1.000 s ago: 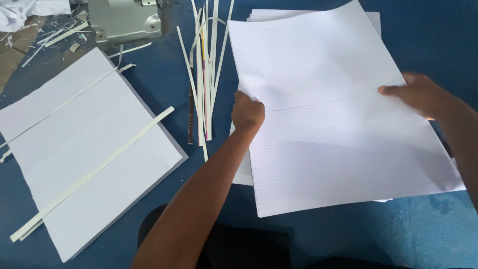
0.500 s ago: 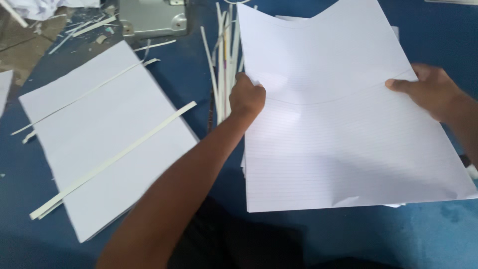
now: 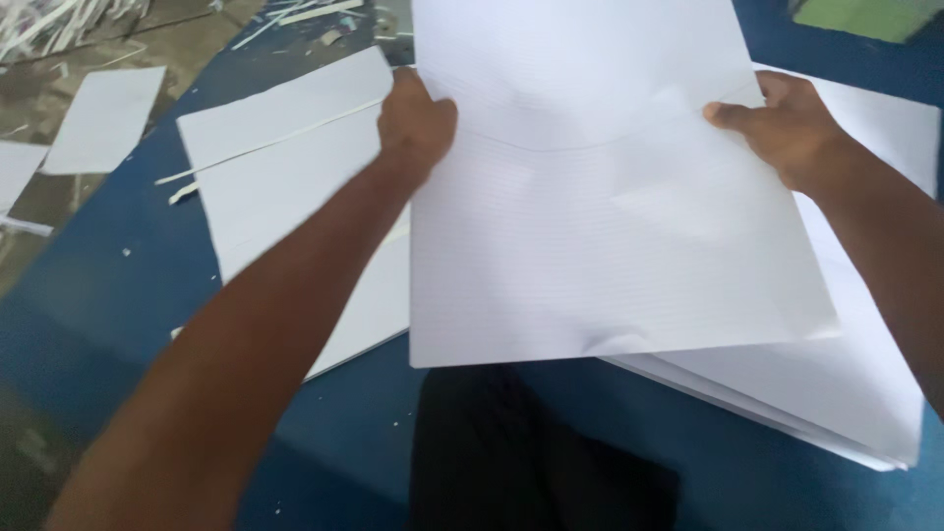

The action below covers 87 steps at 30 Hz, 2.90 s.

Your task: The person folds lined paper sheets in half, places white plastic strips across the center, and stacks the folded sheets on top of the strips. The person repeats this process with multiple sheets and strips, building a stack of prepared paper bundles.

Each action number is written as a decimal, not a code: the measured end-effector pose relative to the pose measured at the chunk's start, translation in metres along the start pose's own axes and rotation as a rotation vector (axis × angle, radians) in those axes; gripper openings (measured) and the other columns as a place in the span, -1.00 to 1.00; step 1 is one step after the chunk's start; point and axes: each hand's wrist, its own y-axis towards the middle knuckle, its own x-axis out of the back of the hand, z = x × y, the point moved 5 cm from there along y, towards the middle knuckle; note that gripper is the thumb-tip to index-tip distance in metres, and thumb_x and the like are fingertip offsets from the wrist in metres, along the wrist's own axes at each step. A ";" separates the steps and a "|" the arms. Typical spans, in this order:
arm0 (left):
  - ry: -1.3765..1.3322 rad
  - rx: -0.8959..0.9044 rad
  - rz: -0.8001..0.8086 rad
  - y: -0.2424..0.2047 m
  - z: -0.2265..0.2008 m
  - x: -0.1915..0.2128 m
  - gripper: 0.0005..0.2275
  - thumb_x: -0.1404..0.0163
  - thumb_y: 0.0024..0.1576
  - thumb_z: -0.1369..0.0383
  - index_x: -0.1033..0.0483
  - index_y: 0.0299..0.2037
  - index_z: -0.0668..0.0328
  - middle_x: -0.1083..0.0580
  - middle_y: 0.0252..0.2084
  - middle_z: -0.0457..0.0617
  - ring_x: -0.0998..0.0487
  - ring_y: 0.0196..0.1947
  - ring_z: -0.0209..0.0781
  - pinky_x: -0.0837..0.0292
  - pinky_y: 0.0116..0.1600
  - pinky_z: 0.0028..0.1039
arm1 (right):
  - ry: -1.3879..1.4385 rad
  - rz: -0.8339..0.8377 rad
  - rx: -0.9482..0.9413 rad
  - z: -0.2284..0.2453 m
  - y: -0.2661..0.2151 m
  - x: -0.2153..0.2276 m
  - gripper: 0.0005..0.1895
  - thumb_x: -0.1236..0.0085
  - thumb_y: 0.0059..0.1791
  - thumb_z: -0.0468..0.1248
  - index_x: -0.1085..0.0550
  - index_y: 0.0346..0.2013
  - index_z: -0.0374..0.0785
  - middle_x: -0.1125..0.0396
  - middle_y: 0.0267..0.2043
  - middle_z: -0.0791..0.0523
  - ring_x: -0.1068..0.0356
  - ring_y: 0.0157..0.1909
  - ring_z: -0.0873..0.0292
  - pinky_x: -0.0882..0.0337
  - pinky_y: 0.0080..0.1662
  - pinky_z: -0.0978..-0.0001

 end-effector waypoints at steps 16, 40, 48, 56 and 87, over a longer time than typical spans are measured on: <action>-0.042 0.345 -0.126 -0.004 0.153 0.173 -0.58 -0.09 0.13 0.40 -0.30 0.17 0.34 -0.46 0.12 0.21 -0.53 0.11 0.09 -0.50 0.08 -0.22 | 0.099 0.255 0.321 0.129 0.051 -0.219 -0.55 -0.22 0.05 -0.22 -0.42 0.15 -0.45 -0.44 0.04 -0.14 -0.51 0.01 0.03 -0.51 0.02 0.23; -0.139 0.416 -0.237 -0.028 0.257 0.206 -0.69 -0.12 0.09 0.47 -0.44 0.04 0.36 -0.54 0.00 0.17 -0.61 -0.01 0.02 -0.52 0.01 -0.29 | 0.180 0.379 0.420 0.144 0.044 -0.335 -0.63 -0.18 0.04 -0.28 -0.44 0.08 -0.43 -0.47 -0.03 -0.07 -0.50 -0.06 0.14 -0.49 -0.05 0.32; -0.127 0.415 -0.220 -0.030 0.268 0.197 -0.67 -0.11 0.09 0.48 -0.44 0.07 0.37 -0.54 0.01 0.19 -0.61 0.01 0.04 -0.52 0.03 -0.29 | 0.148 0.395 0.408 0.137 0.042 -0.342 -0.60 -0.17 0.05 -0.27 -0.42 0.13 -0.42 -0.46 0.01 -0.08 -0.50 -0.03 0.12 -0.49 -0.01 0.29; -0.222 0.420 -0.218 -0.031 0.289 0.180 -0.67 -0.10 0.09 0.50 -0.47 0.08 0.36 -0.56 0.03 0.17 -0.63 0.00 -0.02 -0.52 0.04 -0.31 | 0.157 0.361 0.392 0.124 0.042 -0.352 -0.60 -0.20 0.02 -0.27 -0.43 0.10 -0.40 -0.47 0.01 -0.06 -0.49 -0.03 0.14 -0.47 -0.01 0.32; -0.376 0.786 -0.078 -0.038 0.346 0.154 -0.50 -0.15 0.12 0.43 -0.28 0.26 0.33 -0.49 0.09 0.23 -0.59 0.02 0.02 -0.54 0.02 -0.22 | 0.087 0.427 -0.021 0.070 0.063 -0.375 -0.48 -0.17 0.03 -0.16 -0.35 0.20 -0.38 -0.42 0.09 -0.13 -0.49 0.08 0.00 -0.49 0.09 0.18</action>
